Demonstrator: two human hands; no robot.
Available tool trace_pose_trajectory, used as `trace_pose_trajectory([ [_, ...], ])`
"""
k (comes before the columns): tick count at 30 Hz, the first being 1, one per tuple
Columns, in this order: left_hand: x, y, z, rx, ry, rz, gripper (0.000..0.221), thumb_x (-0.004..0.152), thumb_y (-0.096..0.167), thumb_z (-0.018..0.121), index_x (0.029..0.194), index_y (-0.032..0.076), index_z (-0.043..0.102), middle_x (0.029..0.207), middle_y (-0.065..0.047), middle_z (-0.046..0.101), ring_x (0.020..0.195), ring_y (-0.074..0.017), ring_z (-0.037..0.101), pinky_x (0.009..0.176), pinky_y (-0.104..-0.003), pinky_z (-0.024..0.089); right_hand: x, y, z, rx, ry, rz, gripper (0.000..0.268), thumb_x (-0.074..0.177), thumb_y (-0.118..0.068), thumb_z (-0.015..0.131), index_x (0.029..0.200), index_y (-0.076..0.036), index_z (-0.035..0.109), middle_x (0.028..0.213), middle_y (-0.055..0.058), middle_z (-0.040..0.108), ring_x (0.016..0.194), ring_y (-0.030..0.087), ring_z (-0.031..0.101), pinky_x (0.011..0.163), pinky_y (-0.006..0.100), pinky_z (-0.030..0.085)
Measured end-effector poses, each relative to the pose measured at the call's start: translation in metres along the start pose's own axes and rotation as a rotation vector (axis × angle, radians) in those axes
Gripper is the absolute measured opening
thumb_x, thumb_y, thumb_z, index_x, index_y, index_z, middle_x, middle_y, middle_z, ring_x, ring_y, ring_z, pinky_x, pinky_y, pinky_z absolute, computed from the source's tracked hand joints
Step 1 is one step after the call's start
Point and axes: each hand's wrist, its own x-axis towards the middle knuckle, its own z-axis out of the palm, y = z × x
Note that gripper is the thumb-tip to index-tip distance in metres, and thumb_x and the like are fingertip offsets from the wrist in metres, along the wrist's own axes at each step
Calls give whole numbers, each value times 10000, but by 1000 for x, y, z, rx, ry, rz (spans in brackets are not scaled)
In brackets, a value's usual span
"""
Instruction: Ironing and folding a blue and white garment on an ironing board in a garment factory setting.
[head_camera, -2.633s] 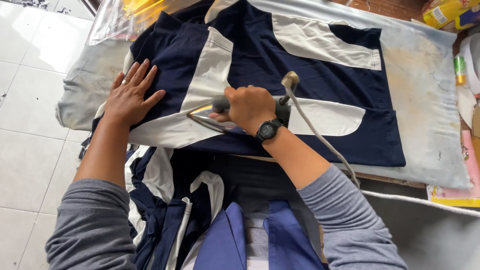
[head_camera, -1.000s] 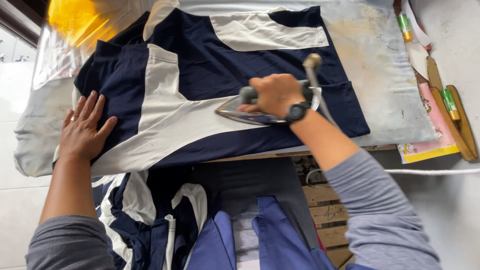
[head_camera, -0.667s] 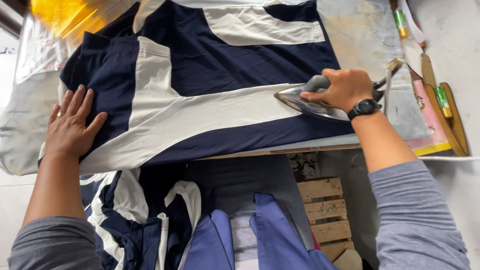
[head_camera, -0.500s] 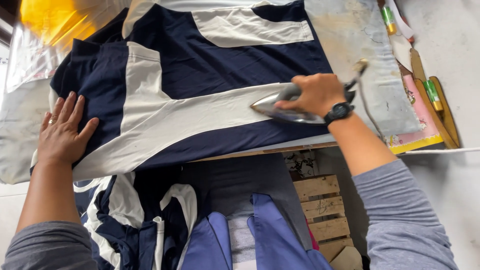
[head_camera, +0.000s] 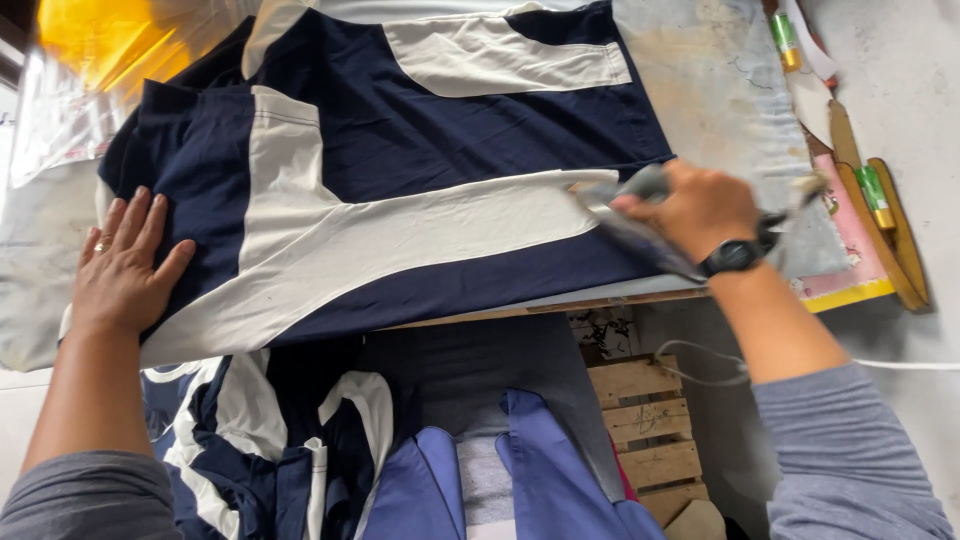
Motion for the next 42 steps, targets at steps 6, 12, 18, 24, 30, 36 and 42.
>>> trace_pose_trajectory([
  [6,-1,2,-5,-4,-6,3,779,978,611,293,1645,213,236,1733,17,146,1588,-212,96,1249,-452,67,21,120,46,-272,-96,555,911,992,-999,528,917,-108,703,702,89,714,594,299,698,405,397,486],
  [12,-2,2,-5,-15,-16,-3,771,973,600,309,1645,232,229,1733,27,137,1590,-203,82,1251,-438,53,41,198,77,-427,-124,731,942,1041,-996,478,1134,-68,606,881,181,759,724,396,745,547,483,564],
  [18,-5,17,-11,9,-17,-85,750,968,599,324,1643,288,219,1732,52,135,1587,-214,96,1233,-520,70,14,102,66,-215,219,250,811,1014,-512,531,1582,62,454,1549,312,412,1406,486,386,1004,677,269],
  [24,-13,21,-3,173,-32,-200,728,1012,624,230,1642,261,220,1723,5,170,1573,-250,148,1220,-568,85,-29,26,108,179,-171,40,710,1005,-628,258,1631,-293,277,1725,45,200,1566,272,198,1172,519,173],
  [30,-48,-52,29,257,513,-240,531,1009,479,609,1346,85,721,1367,-174,666,1215,-363,604,963,-489,400,-54,79,124,215,269,164,465,1039,-312,685,1420,-47,669,1243,179,642,1224,402,572,954,582,441],
  [36,-109,-78,46,-242,713,-536,233,981,280,747,1091,77,776,975,-131,667,797,-319,646,755,-463,526,-50,115,152,253,-17,541,611,1070,-574,658,1251,9,681,1165,265,733,1083,463,663,891,546,491],
  [42,-132,-26,40,-1020,824,-745,355,946,247,782,1242,159,606,1189,-67,555,955,-181,661,792,-322,576,-39,77,121,211,-66,618,681,1119,-610,564,1339,32,613,1181,305,708,1078,532,639,825,612,505],
])
